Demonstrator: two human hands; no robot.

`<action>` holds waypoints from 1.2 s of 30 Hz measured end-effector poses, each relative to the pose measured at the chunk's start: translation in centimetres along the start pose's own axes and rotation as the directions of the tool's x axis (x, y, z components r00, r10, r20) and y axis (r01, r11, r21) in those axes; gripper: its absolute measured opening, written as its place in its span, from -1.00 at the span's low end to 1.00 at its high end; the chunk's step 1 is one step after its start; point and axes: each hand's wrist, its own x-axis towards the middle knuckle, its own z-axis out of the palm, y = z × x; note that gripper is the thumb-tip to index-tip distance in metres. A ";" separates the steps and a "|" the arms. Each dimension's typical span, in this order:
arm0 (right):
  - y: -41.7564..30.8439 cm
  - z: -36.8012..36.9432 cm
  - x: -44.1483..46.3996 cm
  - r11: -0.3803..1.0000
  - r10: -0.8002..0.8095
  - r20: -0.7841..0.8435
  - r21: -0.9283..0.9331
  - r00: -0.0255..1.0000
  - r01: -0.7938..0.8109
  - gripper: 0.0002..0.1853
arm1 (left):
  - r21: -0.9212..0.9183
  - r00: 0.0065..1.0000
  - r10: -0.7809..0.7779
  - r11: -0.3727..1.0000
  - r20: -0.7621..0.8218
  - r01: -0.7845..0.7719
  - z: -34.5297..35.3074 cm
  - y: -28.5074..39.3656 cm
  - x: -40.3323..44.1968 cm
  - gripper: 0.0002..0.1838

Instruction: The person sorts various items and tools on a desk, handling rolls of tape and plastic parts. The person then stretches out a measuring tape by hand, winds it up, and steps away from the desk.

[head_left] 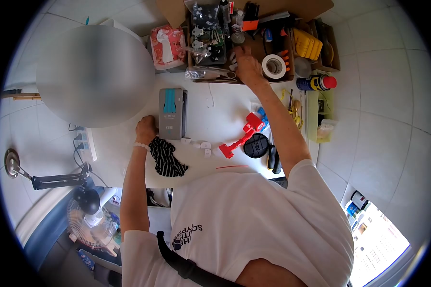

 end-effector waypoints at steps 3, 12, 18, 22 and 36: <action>-0.5 -0.2 -0.1 0.994 0.091 -0.018 -0.059 0.996 -0.092 -0.49 | 0.009 1.000 0.007 1.000 -0.014 -0.007 0.2 -0.1 0.0 -0.68; 0.4 0.3 -0.6 0.990 -0.105 -0.030 -0.096 0.994 0.102 -0.77 | 0.013 1.000 0.003 1.000 0.009 -0.003 0.0 -0.1 0.1 -0.72; -0.8 -0.9 -0.1 0.964 0.003 0.191 -0.263 0.982 0.048 -0.76 | -0.001 1.000 -0.001 1.000 0.015 0.001 -0.5 0.3 -0.2 -0.75; -0.2 -0.5 0.3 0.928 -0.116 0.187 -0.330 0.975 0.174 -0.74 | 0.000 1.000 -0.021 1.000 0.017 0.021 -0.8 0.6 -0.2 -0.74; 1.4 -0.7 1.1 0.871 -0.261 0.315 -0.331 0.912 0.364 -0.74 | 0.035 1.000 -0.025 0.999 0.020 0.024 -0.9 0.8 -0.3 -0.72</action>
